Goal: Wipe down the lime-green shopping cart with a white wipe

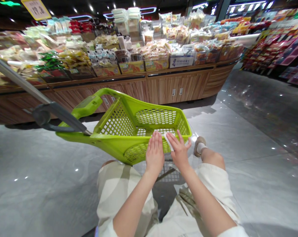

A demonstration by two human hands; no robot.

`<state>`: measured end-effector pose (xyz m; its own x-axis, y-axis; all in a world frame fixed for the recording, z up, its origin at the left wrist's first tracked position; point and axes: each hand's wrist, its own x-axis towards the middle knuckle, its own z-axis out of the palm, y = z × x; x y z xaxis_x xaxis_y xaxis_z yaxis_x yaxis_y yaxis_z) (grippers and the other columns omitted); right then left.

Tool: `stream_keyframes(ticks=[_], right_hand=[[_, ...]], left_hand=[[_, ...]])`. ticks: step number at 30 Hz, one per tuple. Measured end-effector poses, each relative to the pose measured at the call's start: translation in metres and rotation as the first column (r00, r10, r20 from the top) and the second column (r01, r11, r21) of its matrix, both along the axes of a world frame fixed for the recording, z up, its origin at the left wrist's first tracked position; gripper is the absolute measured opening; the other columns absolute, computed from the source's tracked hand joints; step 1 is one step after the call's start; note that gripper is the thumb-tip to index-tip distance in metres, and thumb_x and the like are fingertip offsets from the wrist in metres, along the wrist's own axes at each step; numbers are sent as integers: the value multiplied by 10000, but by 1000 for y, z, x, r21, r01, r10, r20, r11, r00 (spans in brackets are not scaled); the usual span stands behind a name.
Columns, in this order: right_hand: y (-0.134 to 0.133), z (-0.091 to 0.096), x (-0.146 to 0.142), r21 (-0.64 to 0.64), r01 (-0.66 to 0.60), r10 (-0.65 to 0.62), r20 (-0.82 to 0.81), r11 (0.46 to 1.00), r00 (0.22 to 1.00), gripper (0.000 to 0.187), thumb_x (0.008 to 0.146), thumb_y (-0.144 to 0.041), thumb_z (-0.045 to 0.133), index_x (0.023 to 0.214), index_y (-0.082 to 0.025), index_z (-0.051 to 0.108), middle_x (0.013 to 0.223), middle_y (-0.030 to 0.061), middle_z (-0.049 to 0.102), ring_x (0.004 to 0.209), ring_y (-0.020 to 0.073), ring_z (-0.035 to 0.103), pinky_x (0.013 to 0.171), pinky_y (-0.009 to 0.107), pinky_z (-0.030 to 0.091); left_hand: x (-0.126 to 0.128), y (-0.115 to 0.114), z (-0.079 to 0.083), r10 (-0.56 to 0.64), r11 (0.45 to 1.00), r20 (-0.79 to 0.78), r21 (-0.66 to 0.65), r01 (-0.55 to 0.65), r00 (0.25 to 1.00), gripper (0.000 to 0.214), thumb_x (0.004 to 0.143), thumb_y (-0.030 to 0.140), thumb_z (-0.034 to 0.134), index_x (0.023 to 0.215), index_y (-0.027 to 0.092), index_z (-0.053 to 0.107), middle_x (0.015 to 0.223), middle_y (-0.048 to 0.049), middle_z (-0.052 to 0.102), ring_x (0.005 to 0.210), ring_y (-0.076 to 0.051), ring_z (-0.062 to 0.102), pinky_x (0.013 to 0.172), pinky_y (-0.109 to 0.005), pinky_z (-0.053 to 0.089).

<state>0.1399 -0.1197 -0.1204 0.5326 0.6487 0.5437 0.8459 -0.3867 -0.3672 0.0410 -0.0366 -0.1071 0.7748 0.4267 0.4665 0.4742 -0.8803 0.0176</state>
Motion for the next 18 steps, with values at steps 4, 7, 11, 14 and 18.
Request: stream_keyframes(ticks=[4, 7, 11, 14, 18], right_hand=[[-35, -15, 39, 16, 147, -147, -42, 989, 988, 812, 640, -17, 362, 1390, -301, 484, 1394, 6, 573, 1440, 224, 298, 1124, 577, 72], [-49, -23, 54, 50, 238, -232, -110, 970, 967, 777, 653, -36, 367, 1374, -293, 502, 1379, 12, 586, 1424, 234, 329, 1117, 582, 113], [-28, -14, 35, 71, 278, -267, -133, 958, 954, 747, 658, -20, 358, 1353, -238, 523, 1366, 42, 595, 1429, 245, 317, 1112, 584, 125], [4, 1, 1, 58, 146, -140, -101, 988, 985, 754, 644, 3, 352, 1340, -225, 531, 1357, 48, 601, 1439, 230, 296, 1123, 575, 86], [23, 12, -22, 17, -20, 21, -42, 1000, 999, 781, 640, 7, 361, 1370, -231, 503, 1389, 52, 573, 1435, 210, 299, 1137, 536, 66]], left_hand=[[-1, 0, 0, -18, 1000, 2, -16, 18, 1000, 760, 813, 85, 450, 1515, 13, 167, 1595, -176, 232, 1497, -268, 102, 1214, -448, 230], [0, -1, 0, -21, 999, 9, -33, 22, 1000, 752, 816, 83, 442, 1513, 10, 170, 1594, -178, 237, 1498, -266, 94, 1215, -448, 224], [2, -2, -1, -18, 999, 19, -51, 19, 1000, 747, 818, 84, 441, 1508, -8, 169, 1589, -203, 232, 1499, -267, 83, 1211, -458, 234], [4, -2, -2, -14, 999, 24, -51, 15, 1000, 732, 836, 102, 438, 1513, 16, 172, 1589, -195, 237, 1497, -265, 94, 1207, -462, 244], [2, -1, -3, 4, 1000, 4, -19, -4, 1000, 690, 865, 124, 427, 1510, 33, 199, 1591, -171, 249, 1495, -257, 108, 1211, -445, 241]])
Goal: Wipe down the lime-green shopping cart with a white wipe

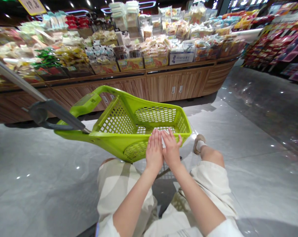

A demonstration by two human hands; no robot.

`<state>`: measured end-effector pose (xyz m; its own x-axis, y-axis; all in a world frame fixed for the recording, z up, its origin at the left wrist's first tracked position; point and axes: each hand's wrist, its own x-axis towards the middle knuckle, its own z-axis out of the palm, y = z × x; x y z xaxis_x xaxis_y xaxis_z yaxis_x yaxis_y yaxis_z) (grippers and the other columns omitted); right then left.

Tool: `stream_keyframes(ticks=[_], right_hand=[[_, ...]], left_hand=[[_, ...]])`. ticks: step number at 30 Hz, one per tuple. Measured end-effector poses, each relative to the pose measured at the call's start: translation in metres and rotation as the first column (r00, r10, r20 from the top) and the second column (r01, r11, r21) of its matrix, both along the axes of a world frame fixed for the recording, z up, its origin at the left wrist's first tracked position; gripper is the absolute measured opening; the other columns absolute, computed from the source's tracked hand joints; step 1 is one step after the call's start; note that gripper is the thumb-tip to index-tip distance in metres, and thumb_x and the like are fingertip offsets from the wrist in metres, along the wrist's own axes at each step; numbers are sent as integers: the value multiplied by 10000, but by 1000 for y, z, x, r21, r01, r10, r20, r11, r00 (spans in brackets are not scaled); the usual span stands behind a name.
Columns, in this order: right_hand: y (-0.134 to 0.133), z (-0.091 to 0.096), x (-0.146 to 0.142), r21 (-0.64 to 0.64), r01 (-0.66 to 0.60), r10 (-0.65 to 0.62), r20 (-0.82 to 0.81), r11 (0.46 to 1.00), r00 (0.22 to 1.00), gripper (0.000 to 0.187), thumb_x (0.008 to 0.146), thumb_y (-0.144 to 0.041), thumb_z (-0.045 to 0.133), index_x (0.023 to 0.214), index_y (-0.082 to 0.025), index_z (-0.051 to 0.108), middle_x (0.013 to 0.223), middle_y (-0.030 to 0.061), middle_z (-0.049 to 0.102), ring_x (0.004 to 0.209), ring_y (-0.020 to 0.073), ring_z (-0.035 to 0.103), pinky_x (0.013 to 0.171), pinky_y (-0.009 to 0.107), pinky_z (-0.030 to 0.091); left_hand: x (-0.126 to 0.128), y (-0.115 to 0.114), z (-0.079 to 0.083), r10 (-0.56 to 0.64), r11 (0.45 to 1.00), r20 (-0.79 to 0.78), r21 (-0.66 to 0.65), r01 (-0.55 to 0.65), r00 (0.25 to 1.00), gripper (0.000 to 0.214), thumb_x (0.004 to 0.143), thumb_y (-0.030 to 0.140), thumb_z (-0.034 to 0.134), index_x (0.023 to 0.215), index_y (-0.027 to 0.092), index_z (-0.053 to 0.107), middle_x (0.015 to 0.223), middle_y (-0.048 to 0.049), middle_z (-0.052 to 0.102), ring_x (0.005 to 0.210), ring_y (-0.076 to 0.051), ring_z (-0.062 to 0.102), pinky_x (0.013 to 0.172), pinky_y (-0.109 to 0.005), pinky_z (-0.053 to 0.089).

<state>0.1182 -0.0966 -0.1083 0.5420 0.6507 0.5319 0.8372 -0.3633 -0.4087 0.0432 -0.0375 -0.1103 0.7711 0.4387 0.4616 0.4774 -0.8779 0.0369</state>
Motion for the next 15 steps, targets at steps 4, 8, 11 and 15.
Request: stream_keyframes(ticks=[4, 8, 11, 15], right_hand=[[-26, -8, 25, -65, 16, -11, 73, 998, 997, 832, 626, -5, 379, 1402, -290, 471, 1395, 18, 571, 1445, 227, 271, 1127, 554, 62], [-64, -27, 67, -21, 203, -202, 21, 979, 979, 834, 623, -18, 376, 1399, -310, 474, 1383, -3, 581, 1417, 219, 329, 1120, 541, 112], [-71, -33, 78, 10, 287, -286, -48, 958, 957, 825, 634, -28, 372, 1400, -316, 476, 1366, 8, 595, 1413, 233, 335, 1111, 558, 136], [-42, -21, 49, 41, 278, -274, -92, 960, 957, 774, 655, -12, 363, 1379, -247, 500, 1369, 47, 590, 1423, 236, 319, 1121, 556, 109]], left_hand=[[-2, 1, 2, -18, 1000, -19, 14, 18, 1000, 714, 842, 94, 433, 1507, 8, 185, 1595, -180, 231, 1497, -267, 101, 1213, -445, 228], [-3, 1, 4, -20, 1000, -18, 13, 21, 1000, 743, 824, 77, 436, 1512, 8, 166, 1599, -174, 224, 1498, -262, 92, 1218, -434, 214], [-2, -1, 5, -23, 1000, -11, 3, 23, 1000, 760, 817, 78, 439, 1515, 2, 148, 1600, -178, 215, 1501, -262, 70, 1219, -443, 211], [1, -2, 4, -24, 1000, 0, -12, 24, 1000, 761, 820, 84, 441, 1514, -4, 140, 1597, -192, 214, 1501, -262, 67, 1216, -459, 222]])
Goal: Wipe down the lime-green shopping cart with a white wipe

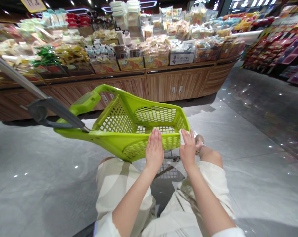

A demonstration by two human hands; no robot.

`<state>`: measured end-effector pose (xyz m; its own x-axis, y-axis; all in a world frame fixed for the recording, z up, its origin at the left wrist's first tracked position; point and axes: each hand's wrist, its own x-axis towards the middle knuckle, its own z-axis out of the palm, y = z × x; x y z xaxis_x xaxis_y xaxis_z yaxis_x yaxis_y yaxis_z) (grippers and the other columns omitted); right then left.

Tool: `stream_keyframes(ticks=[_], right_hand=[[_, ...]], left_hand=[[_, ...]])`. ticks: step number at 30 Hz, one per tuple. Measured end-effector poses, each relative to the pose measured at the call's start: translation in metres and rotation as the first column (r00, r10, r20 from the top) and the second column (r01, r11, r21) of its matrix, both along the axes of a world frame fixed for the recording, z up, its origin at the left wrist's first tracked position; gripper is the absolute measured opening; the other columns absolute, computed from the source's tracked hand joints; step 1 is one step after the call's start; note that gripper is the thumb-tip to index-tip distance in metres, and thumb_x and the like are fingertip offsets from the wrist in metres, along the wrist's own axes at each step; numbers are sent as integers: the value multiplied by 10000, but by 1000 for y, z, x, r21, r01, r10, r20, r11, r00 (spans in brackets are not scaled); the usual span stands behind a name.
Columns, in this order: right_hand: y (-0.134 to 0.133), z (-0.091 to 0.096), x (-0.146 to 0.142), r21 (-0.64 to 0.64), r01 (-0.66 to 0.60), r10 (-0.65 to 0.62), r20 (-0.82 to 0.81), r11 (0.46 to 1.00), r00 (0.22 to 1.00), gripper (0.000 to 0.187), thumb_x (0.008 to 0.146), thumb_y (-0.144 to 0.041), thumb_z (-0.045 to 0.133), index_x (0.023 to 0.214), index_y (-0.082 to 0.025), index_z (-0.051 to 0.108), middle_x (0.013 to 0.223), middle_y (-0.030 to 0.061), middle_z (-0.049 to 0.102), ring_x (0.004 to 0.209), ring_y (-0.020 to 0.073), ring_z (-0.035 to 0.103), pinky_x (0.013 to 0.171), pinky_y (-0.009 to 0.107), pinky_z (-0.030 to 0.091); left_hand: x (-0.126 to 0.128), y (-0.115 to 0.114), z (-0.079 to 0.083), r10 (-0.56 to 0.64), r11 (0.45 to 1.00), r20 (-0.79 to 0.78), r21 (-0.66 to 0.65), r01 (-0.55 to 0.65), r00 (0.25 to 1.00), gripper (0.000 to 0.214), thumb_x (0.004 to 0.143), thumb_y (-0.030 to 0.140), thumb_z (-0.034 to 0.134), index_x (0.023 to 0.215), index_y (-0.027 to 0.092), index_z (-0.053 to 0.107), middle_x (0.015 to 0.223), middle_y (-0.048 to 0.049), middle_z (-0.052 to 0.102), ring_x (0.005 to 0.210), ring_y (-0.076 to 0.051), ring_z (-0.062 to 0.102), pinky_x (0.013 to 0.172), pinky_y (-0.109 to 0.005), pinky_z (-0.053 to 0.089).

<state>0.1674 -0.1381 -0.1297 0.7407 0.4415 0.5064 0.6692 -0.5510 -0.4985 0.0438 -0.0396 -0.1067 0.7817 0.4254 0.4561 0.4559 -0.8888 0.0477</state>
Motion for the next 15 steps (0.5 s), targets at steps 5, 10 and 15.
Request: stream_keyframes(ticks=[5, 10, 15], right_hand=[[43, 22, -48, -43, -257, 259, 30, 965, 966, 729, 682, 5, 349, 1356, -221, 511, 1401, 46, 563, 1432, 199, 306, 1143, 506, 76], [24, 18, -31, -134, -281, 293, 88, 950, 952, 812, 654, 4, 380, 1410, -282, 458, 1422, 17, 546, 1470, 228, 215, 1131, 553, 59], [-24, -7, 23, -55, -87, 89, 36, 995, 995, 816, 636, -25, 388, 1397, -301, 480, 1391, 13, 576, 1444, 239, 285, 1120, 565, 119]], left_hand=[[0, 2, -3, 34, 999, -14, 19, -34, 999, 703, 860, 127, 438, 1508, 16, 192, 1593, -180, 236, 1499, -255, 93, 1213, -446, 238], [-4, 6, -2, -1, 1000, -24, 18, 1, 1000, 749, 828, 105, 441, 1517, 26, 158, 1599, -171, 226, 1498, -257, 97, 1213, -450, 227], [-5, 4, 1, -4, 1000, -22, 4, 4, 1000, 800, 797, 81, 450, 1522, 16, 119, 1601, -175, 215, 1501, -253, 80, 1215, -440, 217]])
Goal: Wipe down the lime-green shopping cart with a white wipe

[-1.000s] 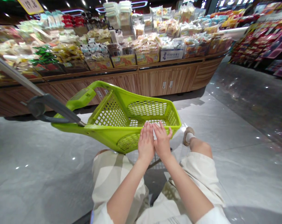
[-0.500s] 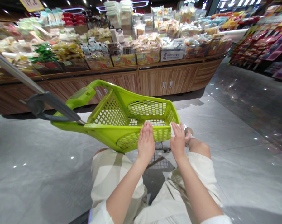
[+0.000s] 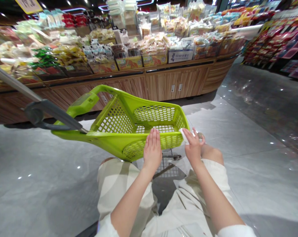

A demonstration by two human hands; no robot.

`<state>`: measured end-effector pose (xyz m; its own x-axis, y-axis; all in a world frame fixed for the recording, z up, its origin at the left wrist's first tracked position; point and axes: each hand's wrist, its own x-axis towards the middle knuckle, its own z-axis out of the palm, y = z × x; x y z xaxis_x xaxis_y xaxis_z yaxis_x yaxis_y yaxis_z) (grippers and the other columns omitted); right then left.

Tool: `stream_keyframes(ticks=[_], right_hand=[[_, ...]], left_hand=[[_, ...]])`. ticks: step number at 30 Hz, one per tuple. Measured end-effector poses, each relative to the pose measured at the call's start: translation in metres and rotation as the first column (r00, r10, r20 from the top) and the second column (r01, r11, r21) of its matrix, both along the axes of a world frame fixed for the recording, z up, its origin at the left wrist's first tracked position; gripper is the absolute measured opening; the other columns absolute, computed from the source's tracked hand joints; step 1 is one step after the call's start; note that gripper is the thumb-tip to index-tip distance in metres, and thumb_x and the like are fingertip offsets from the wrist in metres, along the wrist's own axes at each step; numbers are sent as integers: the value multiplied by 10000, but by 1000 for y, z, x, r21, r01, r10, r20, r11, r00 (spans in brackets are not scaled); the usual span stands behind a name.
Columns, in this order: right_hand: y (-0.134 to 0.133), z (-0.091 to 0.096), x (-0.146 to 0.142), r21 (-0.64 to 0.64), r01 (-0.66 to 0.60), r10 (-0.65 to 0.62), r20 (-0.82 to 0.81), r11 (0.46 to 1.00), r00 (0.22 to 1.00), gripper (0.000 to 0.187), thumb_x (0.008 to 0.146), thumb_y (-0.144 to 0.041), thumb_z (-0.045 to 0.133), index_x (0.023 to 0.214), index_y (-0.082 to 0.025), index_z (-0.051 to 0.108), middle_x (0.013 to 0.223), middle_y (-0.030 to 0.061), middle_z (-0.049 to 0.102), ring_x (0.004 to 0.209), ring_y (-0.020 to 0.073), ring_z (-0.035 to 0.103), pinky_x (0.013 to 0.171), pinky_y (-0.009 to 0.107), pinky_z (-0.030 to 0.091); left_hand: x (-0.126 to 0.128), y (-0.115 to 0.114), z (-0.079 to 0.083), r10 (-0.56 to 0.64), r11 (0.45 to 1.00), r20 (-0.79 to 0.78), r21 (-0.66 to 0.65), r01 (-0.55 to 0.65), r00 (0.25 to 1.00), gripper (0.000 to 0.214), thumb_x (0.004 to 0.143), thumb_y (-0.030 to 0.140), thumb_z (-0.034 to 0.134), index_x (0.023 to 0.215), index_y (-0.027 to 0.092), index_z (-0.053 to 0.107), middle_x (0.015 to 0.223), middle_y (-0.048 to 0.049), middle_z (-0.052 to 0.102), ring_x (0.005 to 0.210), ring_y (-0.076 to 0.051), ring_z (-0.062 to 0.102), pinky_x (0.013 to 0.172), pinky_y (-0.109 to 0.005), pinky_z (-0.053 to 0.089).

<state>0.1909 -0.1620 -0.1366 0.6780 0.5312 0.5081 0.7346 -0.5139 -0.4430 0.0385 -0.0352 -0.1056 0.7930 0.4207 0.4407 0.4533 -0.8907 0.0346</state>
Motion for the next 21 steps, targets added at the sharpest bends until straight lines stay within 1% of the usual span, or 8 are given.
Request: stream_keyframes(ticks=[3, 5, 7, 11, 13, 15, 17, 21], right_hand=[[-10, -6, 13, 18, 52, -50, -70, 999, 996, 778, 650, -44, 368, 1375, -290, 509, 1397, 9, 570, 1458, 253, 252, 1104, 582, 144], [-3, -1, 3, 22, 90, -88, -80, 996, 993, 751, 661, -42, 358, 1359, -262, 527, 1385, 20, 580, 1460, 255, 244, 1100, 578, 156], [15, 8, -18, 10, 84, -83, -63, 996, 995, 746, 661, -30, 352, 1355, -239, 528, 1381, 28, 584, 1462, 246, 239, 1105, 563, 154], [50, 26, -64, -50, -165, 164, -19, 985, 986, 808, 644, -7, 358, 1414, -230, 460, 1455, 24, 511, 1474, 200, 208, 1134, 507, 129], [56, 29, -74, -57, -224, 224, -2, 973, 975, 833, 644, -7, 370, 1441, -245, 423, 1474, 25, 488, 1478, 198, 197, 1137, 511, 112], [50, 27, -70, -62, -224, 226, 20, 973, 974, 841, 649, -10, 377, 1445, -279, 414, 1463, 14, 501, 1481, 212, 185, 1133, 538, 87], [36, 21, -55, -66, -190, 193, 40, 980, 980, 838, 652, -11, 378, 1437, -304, 424, 1443, 2, 524, 1477, 220, 197, 1128, 554, 81], [0, 2, -13, -20, -28, 29, 27, 999, 999, 817, 659, -28, 372, 1421, -310, 449, 1416, 5, 553, 1443, 224, 289, 1121, 543, 136]], left_hand=[[1, -2, 1, 1, 1000, 5, -12, -1, 1000, 793, 804, 80, 445, 1522, 12, 116, 1603, -176, 208, 1501, -259, 75, 1218, -443, 209], [1, -4, 0, -4, 1000, 15, -22, 4, 1000, 796, 809, 80, 443, 1526, 18, 101, 1604, -177, 203, 1500, -261, 73, 1217, -449, 210], [2, -5, -1, -6, 999, 29, -31, 7, 1000, 810, 810, 81, 445, 1529, 27, 77, 1603, -185, 201, 1499, -264, 81, 1214, -459, 216], [3, -5, -3, 9, 1000, 36, -20, -8, 999, 786, 832, 107, 447, 1531, 42, 95, 1596, -186, 222, 1498, -263, 90, 1208, -469, 233], [2, -4, -3, 13, 1000, 20, -3, -13, 1000, 758, 840, 122, 452, 1523, 34, 136, 1595, -185, 228, 1499, -264, 83, 1209, -464, 235], [1, -3, -2, 10, 1000, 4, 6, -10, 1000, 756, 830, 115, 458, 1517, 24, 155, 1598, -186, 220, 1500, -263, 81, 1210, -457, 232], [-1, -2, -1, 2, 1000, -2, 4, -2, 1000, 785, 810, 102, 467, 1520, 26, 143, 1602, -180, 209, 1500, -259, 83, 1211, -453, 230], [-2, -2, 0, -2, 1000, 3, -8, 2, 1000, 826, 790, 97, 483, 1527, 31, 116, 1606, -174, 199, 1500, -264, 91, 1213, -457, 227]])
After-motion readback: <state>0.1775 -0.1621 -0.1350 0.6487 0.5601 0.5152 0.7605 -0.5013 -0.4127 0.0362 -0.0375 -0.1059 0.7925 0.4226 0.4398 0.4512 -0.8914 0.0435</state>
